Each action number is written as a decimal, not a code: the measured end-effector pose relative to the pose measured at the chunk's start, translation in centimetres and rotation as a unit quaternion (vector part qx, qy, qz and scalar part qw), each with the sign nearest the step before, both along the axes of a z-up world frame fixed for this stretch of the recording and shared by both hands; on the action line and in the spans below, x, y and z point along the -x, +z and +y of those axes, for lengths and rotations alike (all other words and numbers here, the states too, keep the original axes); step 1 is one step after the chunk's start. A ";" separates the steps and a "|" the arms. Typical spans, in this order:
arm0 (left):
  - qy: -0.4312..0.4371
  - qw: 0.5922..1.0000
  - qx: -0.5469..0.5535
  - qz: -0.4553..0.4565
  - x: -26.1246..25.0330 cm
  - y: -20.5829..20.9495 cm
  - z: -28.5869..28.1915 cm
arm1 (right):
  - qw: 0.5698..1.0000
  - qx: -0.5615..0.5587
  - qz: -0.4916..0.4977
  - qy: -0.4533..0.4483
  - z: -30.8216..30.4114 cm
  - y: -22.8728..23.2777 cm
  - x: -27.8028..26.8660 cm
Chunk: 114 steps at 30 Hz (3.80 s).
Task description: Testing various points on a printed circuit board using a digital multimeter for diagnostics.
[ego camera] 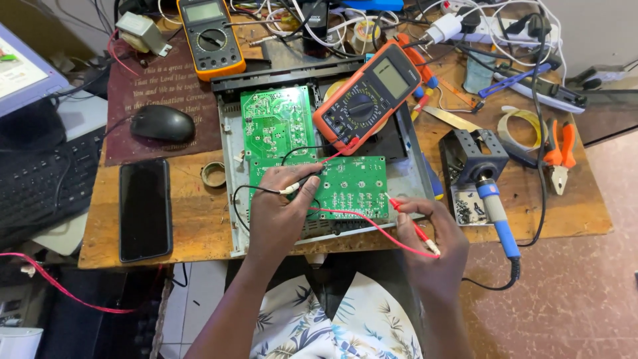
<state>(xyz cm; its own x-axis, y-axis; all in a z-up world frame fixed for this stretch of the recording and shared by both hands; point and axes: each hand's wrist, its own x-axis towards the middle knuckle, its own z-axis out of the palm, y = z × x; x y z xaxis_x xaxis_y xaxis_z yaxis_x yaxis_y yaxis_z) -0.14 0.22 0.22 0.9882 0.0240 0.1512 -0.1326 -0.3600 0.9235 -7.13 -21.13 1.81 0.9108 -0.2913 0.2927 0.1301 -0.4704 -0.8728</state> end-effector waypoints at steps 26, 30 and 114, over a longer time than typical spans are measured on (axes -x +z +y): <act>0.017 0.998 0.046 -0.030 0.2 -0.3 -0.1 | 0.998 0.032 -0.024 0.051 -1.6 -1.2 -5.5; 0.013 0.998 0.049 -0.030 0.2 -0.4 -0.1 | 0.998 0.014 -0.028 0.060 -1.3 -0.7 -5.3; -0.304 0.950 -0.003 0.077 2.7 3.9 6.9 | 0.752 -0.082 0.152 0.636 5.8 5.8 1.5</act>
<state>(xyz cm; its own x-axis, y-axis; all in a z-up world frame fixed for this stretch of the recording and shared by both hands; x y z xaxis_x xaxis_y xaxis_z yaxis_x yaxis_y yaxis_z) -2.85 7.12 4.12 0.8297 -0.5583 0.0017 -0.1812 -0.2664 0.9467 -8.63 -15.32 7.60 0.5012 0.8625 0.0702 0.1673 -0.0170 -0.9858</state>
